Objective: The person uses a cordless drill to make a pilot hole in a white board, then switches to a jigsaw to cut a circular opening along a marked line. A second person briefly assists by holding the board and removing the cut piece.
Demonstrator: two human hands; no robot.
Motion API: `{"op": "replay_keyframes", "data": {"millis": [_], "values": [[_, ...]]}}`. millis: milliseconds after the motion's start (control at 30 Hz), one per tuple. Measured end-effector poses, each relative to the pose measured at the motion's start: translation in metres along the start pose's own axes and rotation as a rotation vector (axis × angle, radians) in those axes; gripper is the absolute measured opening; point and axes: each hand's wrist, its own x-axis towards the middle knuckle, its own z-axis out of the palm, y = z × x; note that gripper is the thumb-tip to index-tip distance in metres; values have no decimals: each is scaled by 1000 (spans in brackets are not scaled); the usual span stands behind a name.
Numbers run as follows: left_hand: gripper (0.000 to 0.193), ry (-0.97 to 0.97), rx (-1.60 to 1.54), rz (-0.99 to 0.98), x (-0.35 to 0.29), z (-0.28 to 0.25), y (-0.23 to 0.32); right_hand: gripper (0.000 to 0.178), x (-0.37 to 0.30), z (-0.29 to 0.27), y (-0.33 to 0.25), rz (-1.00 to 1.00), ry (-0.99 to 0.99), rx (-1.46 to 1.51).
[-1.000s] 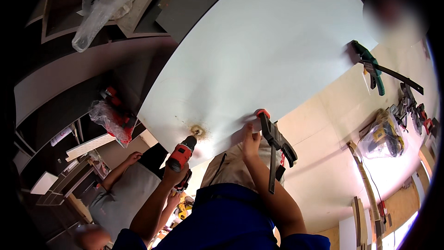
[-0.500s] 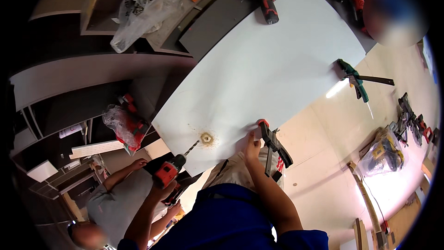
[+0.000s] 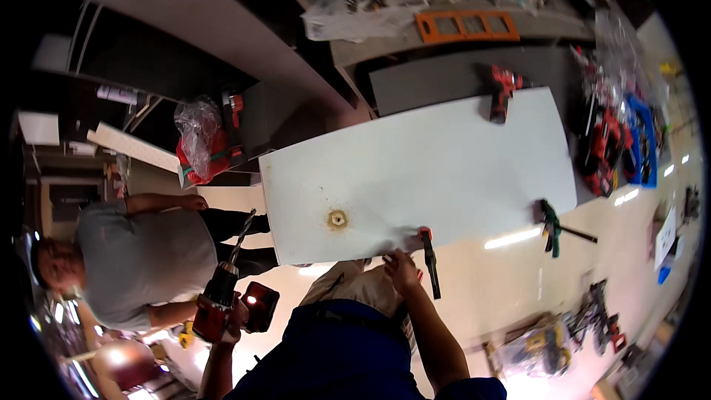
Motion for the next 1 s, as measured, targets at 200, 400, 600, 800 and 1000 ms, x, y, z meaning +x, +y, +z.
{"op": "replay_keyframes", "data": {"millis": [200,400,600,800,1000], "values": [[35,32,17,150,-7,46,12,45,-111,63,-24,-99,-177,-582],[56,-101,-235,244,44,73,37,62,-221,246,-10,-974,-594,-1359],[99,-347,-909,587,52,5,107,52,-230,253,47,-692,-606,-1294],[84,-609,-239,764,53,-87,172,43,-240,198,53,-747,-120,-749],[69,-334,-516,1195,12,-60,133,29,-272,198,64,-469,-869,1139]]}}
